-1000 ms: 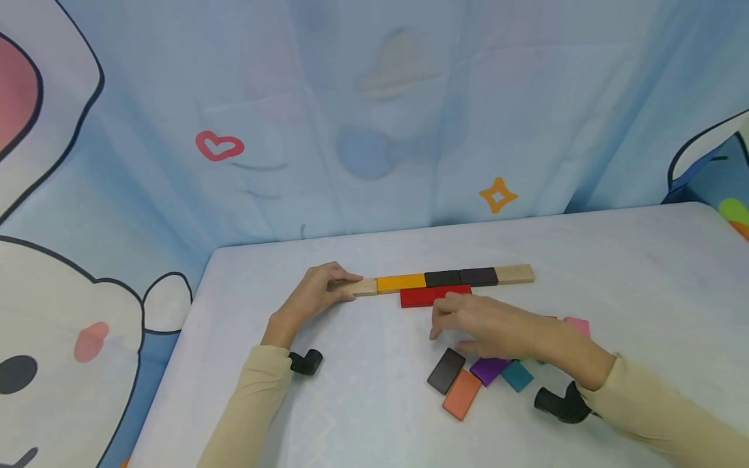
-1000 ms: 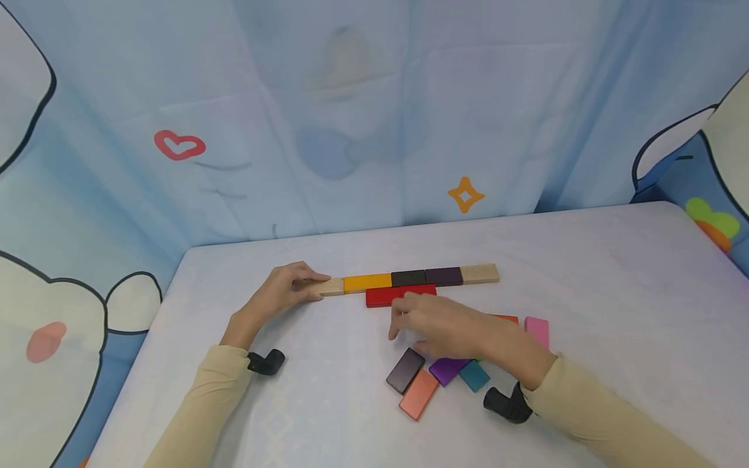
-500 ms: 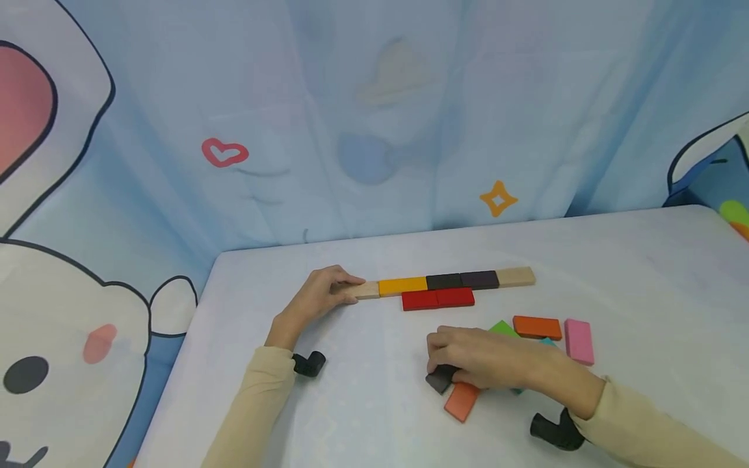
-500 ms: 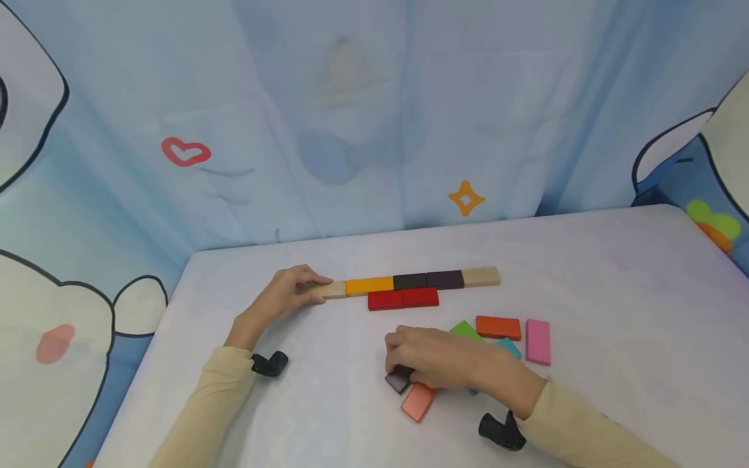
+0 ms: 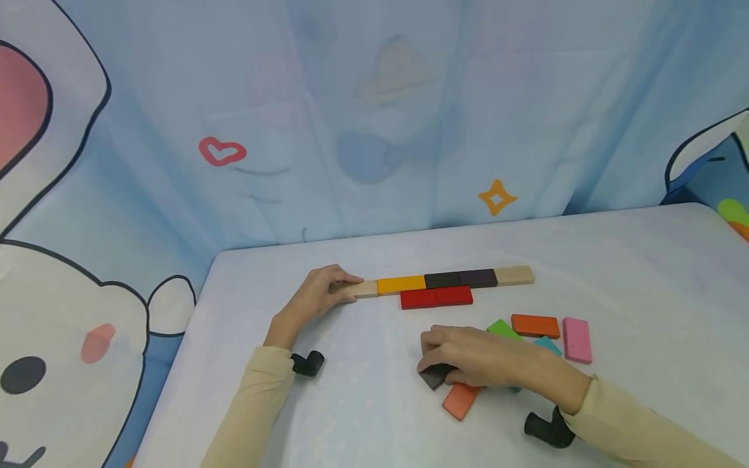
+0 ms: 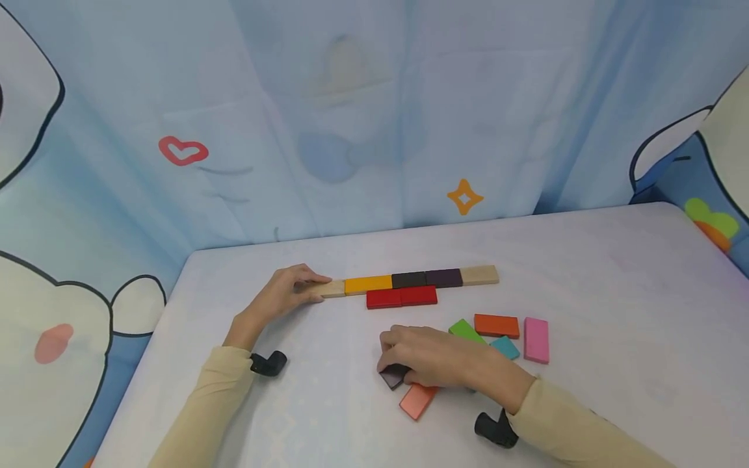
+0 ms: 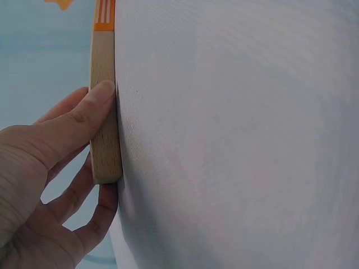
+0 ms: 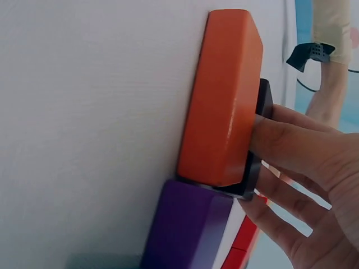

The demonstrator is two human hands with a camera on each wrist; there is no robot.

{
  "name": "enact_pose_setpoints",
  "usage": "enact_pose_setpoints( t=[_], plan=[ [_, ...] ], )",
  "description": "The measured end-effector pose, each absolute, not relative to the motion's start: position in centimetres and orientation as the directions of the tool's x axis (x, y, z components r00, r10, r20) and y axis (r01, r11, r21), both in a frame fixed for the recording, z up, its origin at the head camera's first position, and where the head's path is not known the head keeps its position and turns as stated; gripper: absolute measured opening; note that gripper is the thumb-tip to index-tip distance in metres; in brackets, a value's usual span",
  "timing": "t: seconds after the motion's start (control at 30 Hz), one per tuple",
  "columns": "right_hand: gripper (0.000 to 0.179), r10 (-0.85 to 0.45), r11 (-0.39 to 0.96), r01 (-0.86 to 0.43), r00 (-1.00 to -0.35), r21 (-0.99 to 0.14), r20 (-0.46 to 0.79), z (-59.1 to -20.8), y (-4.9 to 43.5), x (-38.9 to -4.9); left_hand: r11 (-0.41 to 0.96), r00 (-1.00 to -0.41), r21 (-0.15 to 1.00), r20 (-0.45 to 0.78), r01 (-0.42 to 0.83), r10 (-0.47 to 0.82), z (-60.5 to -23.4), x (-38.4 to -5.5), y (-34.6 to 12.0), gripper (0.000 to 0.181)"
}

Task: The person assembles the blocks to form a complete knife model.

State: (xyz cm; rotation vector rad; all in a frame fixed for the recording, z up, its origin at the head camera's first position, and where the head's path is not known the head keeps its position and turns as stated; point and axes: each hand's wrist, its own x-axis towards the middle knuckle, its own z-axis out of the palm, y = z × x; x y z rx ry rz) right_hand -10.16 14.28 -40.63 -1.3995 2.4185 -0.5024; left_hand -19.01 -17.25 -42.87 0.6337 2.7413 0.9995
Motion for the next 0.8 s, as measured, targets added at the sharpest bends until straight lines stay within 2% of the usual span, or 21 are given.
enact_pose_setpoints(
  t=[0.17, 0.4, 0.8],
  plan=[
    [0.032, -0.845, 0.507, -0.712, -0.523, -0.485, -0.114, -40.9, 14.3, -10.5, 0.685, -0.896, 0.642, 0.008, 0.345, 0.443, -43.0, -19.0, -17.4, 0.038],
    [0.032, -0.819, 0.531, -0.731, -0.573, -0.428, -0.037, -41.2, 14.9, -11.1, 0.682, -0.897, 0.647, 0.008, 0.341, 0.442, -43.1, -19.0, -17.4, 0.038],
    [0.038, -0.637, 0.641, -0.599, -0.764, -0.48, 0.102, -40.0, 17.5, -13.4, 0.682, -0.898, 0.644, 0.017, 0.347, 0.441, -43.2, -19.1, -17.3, 0.037]
  ],
)
